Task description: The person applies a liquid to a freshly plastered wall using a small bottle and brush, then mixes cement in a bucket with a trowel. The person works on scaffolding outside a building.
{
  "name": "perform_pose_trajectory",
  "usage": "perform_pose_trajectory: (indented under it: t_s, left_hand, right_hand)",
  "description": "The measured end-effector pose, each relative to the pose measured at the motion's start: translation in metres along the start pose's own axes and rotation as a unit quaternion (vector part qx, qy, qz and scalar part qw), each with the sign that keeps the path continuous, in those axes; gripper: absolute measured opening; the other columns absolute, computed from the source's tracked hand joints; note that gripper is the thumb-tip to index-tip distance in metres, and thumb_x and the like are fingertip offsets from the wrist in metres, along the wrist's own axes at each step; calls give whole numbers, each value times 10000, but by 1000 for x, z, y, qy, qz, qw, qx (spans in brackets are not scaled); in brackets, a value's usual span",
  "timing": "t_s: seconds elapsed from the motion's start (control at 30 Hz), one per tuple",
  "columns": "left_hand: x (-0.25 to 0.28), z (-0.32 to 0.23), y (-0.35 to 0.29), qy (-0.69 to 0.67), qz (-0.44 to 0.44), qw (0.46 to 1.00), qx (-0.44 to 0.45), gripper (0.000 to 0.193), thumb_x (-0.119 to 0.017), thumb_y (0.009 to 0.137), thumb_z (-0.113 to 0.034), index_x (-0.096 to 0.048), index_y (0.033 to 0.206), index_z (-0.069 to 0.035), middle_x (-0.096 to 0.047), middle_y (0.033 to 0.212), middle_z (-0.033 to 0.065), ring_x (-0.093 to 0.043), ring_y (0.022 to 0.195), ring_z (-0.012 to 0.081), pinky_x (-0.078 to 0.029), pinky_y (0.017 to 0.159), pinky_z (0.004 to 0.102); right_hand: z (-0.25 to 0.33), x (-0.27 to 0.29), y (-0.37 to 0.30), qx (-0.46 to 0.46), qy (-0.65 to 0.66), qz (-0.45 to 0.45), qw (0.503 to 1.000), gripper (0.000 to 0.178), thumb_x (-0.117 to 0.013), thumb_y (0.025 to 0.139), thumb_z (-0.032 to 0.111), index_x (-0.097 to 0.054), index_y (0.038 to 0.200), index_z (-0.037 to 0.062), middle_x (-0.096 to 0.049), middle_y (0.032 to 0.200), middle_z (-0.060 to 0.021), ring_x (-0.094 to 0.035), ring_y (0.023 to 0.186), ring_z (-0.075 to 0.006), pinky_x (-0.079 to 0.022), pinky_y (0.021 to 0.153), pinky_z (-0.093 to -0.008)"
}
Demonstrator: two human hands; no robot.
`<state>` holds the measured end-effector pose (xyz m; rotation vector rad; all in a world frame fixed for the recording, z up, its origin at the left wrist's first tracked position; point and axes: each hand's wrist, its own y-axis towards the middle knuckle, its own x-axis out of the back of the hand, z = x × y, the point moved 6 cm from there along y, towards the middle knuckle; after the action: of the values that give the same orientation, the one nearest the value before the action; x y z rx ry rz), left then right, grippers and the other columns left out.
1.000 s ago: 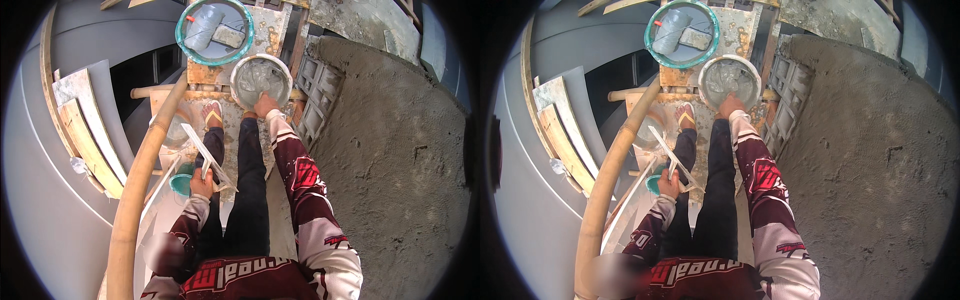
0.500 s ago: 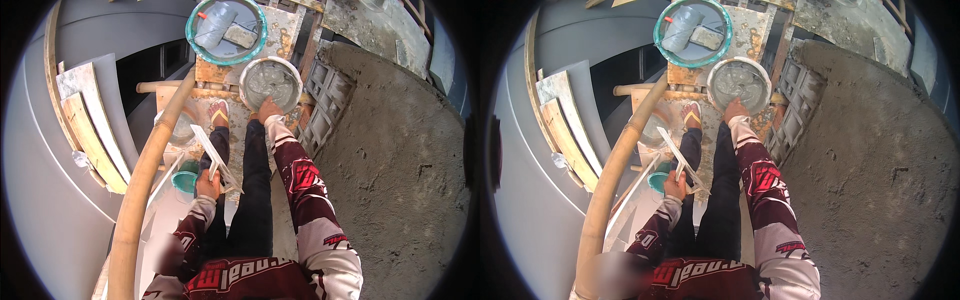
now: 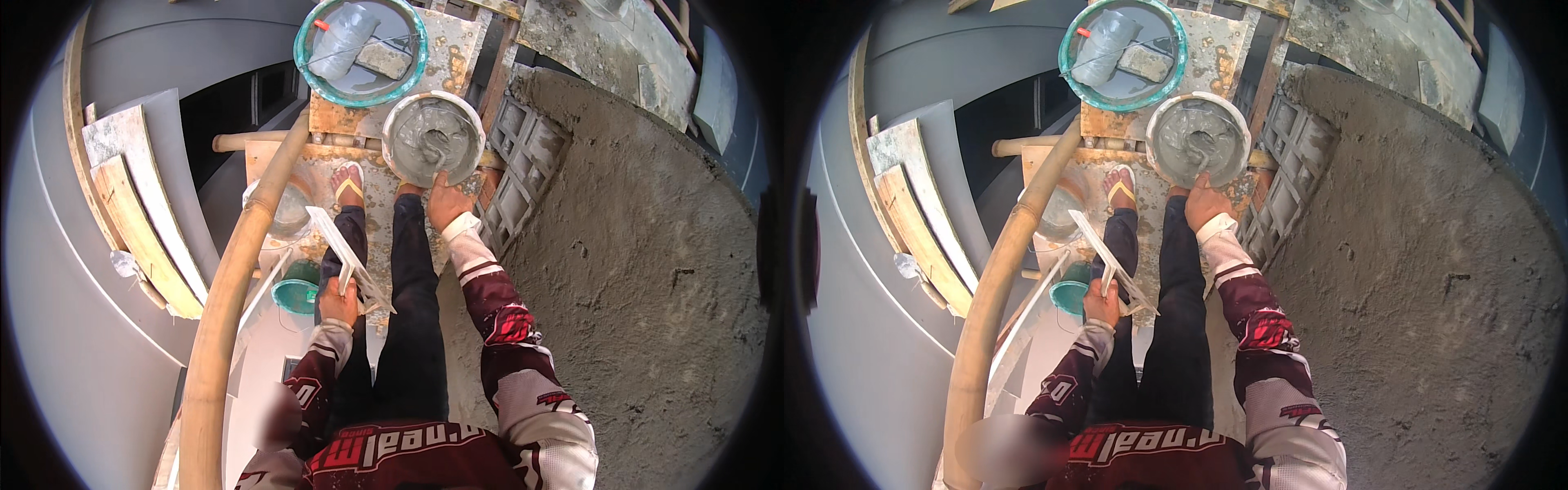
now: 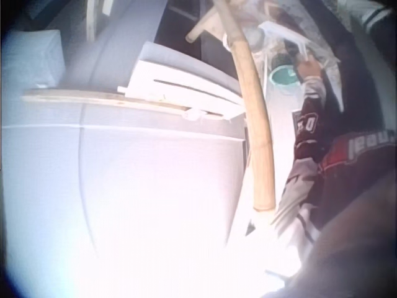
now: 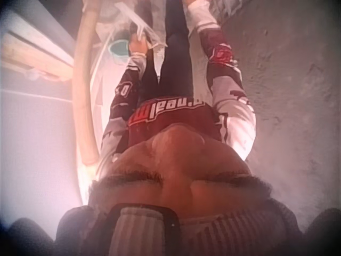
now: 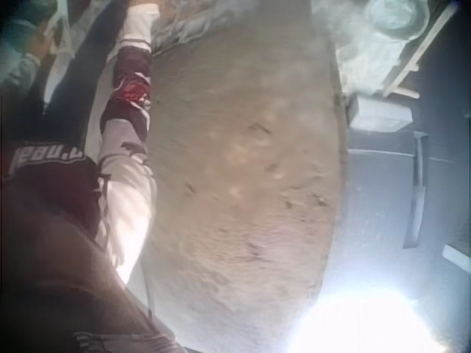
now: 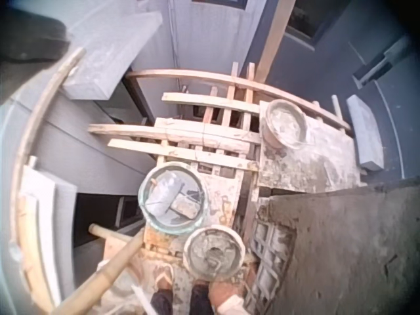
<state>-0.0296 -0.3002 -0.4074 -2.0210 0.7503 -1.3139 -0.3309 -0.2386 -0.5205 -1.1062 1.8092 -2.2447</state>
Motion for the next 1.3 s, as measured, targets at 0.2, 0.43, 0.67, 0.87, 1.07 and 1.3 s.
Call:
perform_pose_trajectory:
  t_s: [0.2, 0.43, 0.67, 0.87, 1.07, 1.3]
  left_hand:
    - [1, -8, 2, 13, 2, 1000, 11, 251, -592, 836, -282, -575, 811, -33, -583, 656, 161, -592, 644, 328, -453, 585, 398]
    - [2, -12, 3, 37, 2, 999, 9, 256, -591, 834, -301, -584, 847, -46, -611, 684, 178, -615, 677, 377, -467, 597, 421]
    - [1, -12, 1, 14, 5, 1000, 11, 241, -595, 837, -265, -577, 834, -25, -588, 662, 161, -593, 629, 321, -455, 582, 395]
    - [-1, -14, 6, 38, 18, 999, -6, 251, -587, 834, -308, -591, 857, -58, -618, 723, 194, -600, 718, 407, -468, 618, 448]
    - [0, -13, 3, 23, 21, 999, 21, 245, -589, 838, -299, -583, 841, -54, -617, 711, 189, -603, 716, 408, -468, 614, 446]
    - [-1, -20, 5, 47, 29, 998, 7, 272, -581, 845, -325, -572, 828, -54, -615, 709, 187, -603, 709, 405, -463, 600, 455]
  right_hand:
    - [-25, -40, 93, -32, 319, 83, 944, 336, -508, 871, 231, -491, 1090, -23, -624, 748, -147, -578, 536, -208, -454, 417, -366]
    - [-33, -16, 11, 32, 198, -56, 978, 386, -497, 866, 204, -454, 1185, -9, -632, 808, -150, -609, 560, -210, -480, 452, -364]
    - [10, -41, 29, 63, -115, 8, 991, 529, -488, 844, 155, -369, 1304, -77, -650, 895, -222, -671, 729, -283, -538, 582, -406]
    - [-20, -44, 103, 19, 251, 68, 965, 457, -508, 872, 231, -411, 1249, -9, -620, 736, -134, -594, 527, -213, -485, 458, -334]
    - [-14, 21, 4, 36, 227, -64, 971, 492, -535, 851, 277, -425, 1229, -17, -639, 861, -221, -639, 612, -316, -493, 519, -412]
    - [-7, 35, 29, 31, -49, -80, 995, 494, -446, 850, 224, -431, 1211, -112, -637, 799, -273, -653, 757, -376, -517, 683, -442]
